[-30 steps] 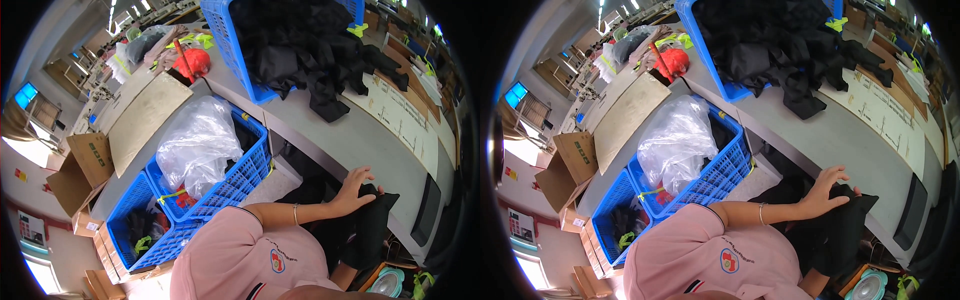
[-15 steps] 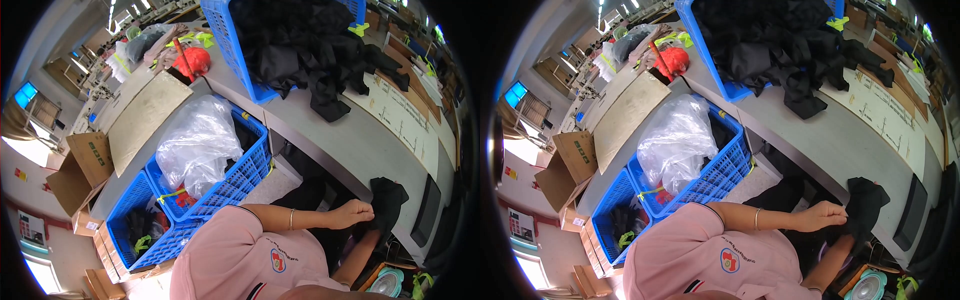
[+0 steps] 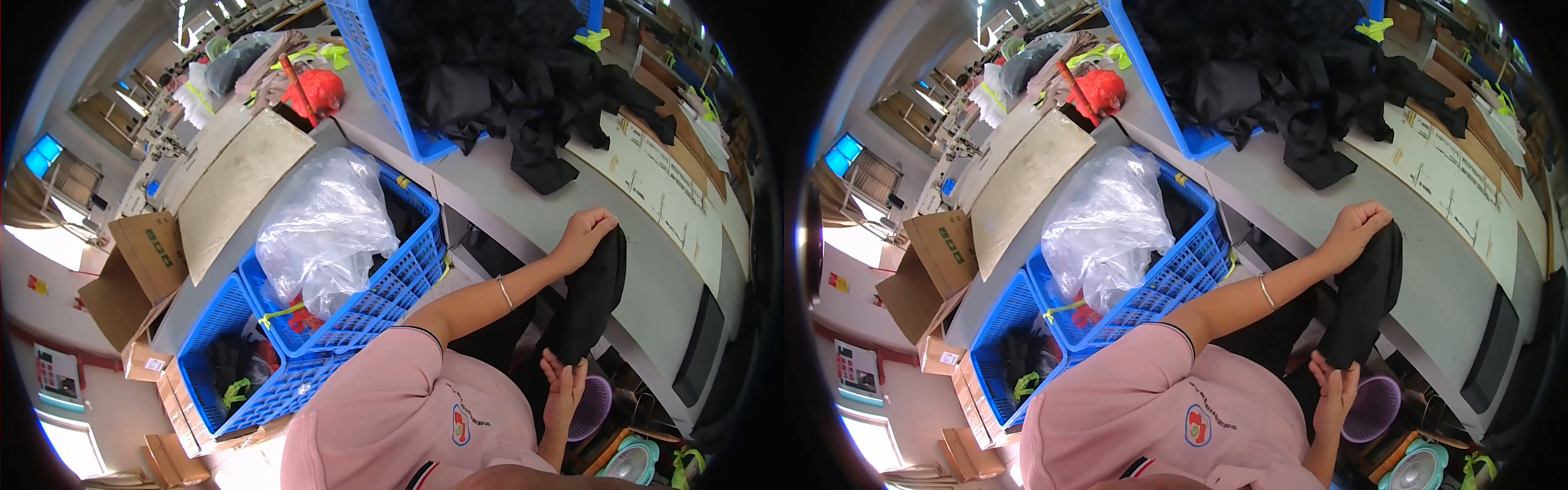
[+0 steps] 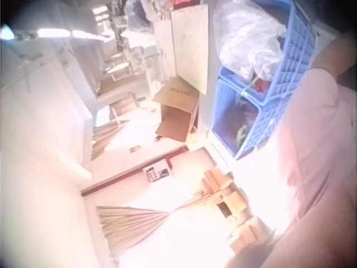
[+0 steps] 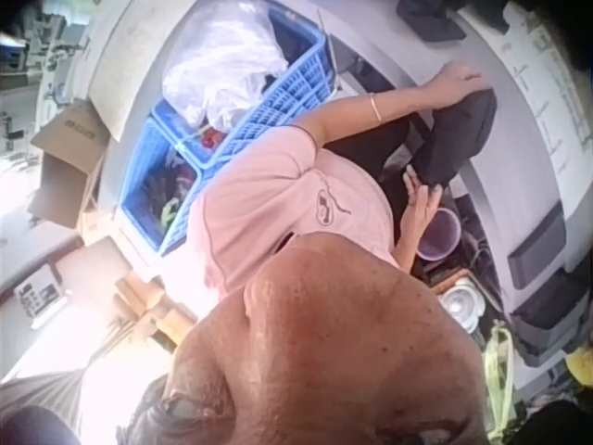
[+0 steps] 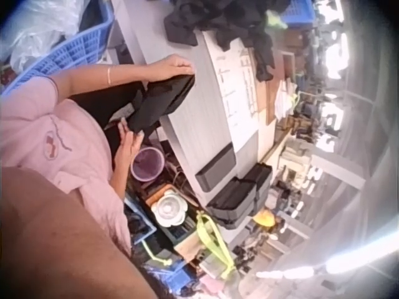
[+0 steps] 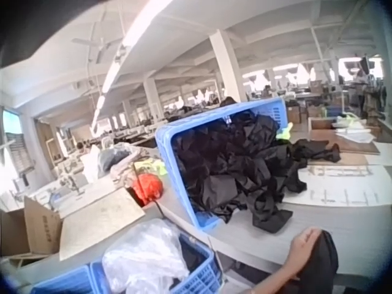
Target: Inspecting and organizing black fabric sleeves or components in a manufacturing workshop.
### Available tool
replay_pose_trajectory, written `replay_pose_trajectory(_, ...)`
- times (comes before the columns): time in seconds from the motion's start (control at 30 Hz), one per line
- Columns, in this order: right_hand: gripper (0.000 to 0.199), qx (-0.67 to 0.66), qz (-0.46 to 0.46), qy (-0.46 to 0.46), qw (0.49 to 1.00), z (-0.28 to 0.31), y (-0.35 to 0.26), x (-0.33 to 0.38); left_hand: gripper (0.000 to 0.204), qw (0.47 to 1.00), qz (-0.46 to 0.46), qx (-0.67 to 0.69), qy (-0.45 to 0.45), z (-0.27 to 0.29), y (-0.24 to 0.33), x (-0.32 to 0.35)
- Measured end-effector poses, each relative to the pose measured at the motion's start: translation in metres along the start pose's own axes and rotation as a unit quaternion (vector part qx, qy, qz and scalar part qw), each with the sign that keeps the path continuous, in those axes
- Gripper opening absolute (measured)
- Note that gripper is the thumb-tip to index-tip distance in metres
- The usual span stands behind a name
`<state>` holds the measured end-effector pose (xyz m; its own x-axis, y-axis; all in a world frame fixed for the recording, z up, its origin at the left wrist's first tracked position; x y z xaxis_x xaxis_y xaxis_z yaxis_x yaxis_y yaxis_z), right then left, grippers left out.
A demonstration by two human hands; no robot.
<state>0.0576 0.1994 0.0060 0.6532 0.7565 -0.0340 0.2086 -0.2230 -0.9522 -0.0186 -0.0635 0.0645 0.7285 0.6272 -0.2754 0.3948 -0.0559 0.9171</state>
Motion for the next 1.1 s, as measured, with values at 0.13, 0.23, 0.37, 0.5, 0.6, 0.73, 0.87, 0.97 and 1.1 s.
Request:
replay_pose_trajectory(0.13, 0.051, 0.215, 0.141, 0.256, 0.932, 0.05, -0.027, -0.013, 0.022, 0.995, 0.021, 0.004, -0.102, -0.027, 0.036, 0.038)
replay_pose_trajectory(0.23, 0.043, 0.362, 0.196, 0.205, 0.888, 0.05, -0.046, -0.031, 0.02, 0.973, 0.002, -0.055, -0.223, -0.066, 0.055, 0.071)
replay_pose_trajectory(0.37, 0.03, 0.033, 0.058, 0.189, 0.98, 0.06, -0.035, -0.04, 0.021, 0.973, 0.06, -0.041, -0.221, -0.062, 0.058, 0.075)
replay_pose_trajectory(0.5, 0.02, 0.57, 0.294, 0.297, 0.708, 0.045, -0.077, -0.024, 0.028, 0.961, 0.152, 0.049, -0.225, -0.055, 0.047, 0.086)
replay_pose_trajectory(0.6, 0.021, 0.569, 0.17, 0.294, 0.749, 0.055, -0.068, -0.037, 0.032, 0.954, 0.188, 0.069, -0.223, -0.06, 0.034, 0.104)
replay_pose_trajectory(0.73, 0.022, -0.168, 0.009, 0.091, 0.981, 0.05, -0.044, -0.048, 0.04, 0.961, 0.201, 0.09, -0.17, -0.044, 0.018, 0.102)
replay_pose_trajectory(0.87, 0.032, -0.164, 0.028, 0.008, 0.986, 0.036, -0.062, -0.03, 0.029, 0.879, 0.368, 0.262, -0.154, -0.03, -0.006, 0.103)
replay_pose_trajectory(0.97, 0.021, -0.131, 0.007, 0.127, 0.983, 0.05, -0.06, -0.041, 0.026, 0.779, 0.448, 0.337, -0.281, -0.054, -0.012, 0.136)
replay_pose_trajectory(1.1, 0.028, -0.036, -0.076, 0.089, 0.992, 0.039, -0.031, -0.086, 0.032, 0.704, 0.457, 0.379, -0.39, -0.077, -0.019, 0.188)
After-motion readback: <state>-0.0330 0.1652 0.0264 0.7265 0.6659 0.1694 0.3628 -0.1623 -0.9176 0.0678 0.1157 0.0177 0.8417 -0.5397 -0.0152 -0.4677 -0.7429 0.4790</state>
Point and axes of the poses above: each hand's wrist, its own x-axis away from the middle knuckle, its own z-axis out of the back of the hand, y = z × x, the point moved 6 cm from there along -x, towards the middle knuckle, and after that the axes turned 4 degrees about z, right-handed, at the moved point
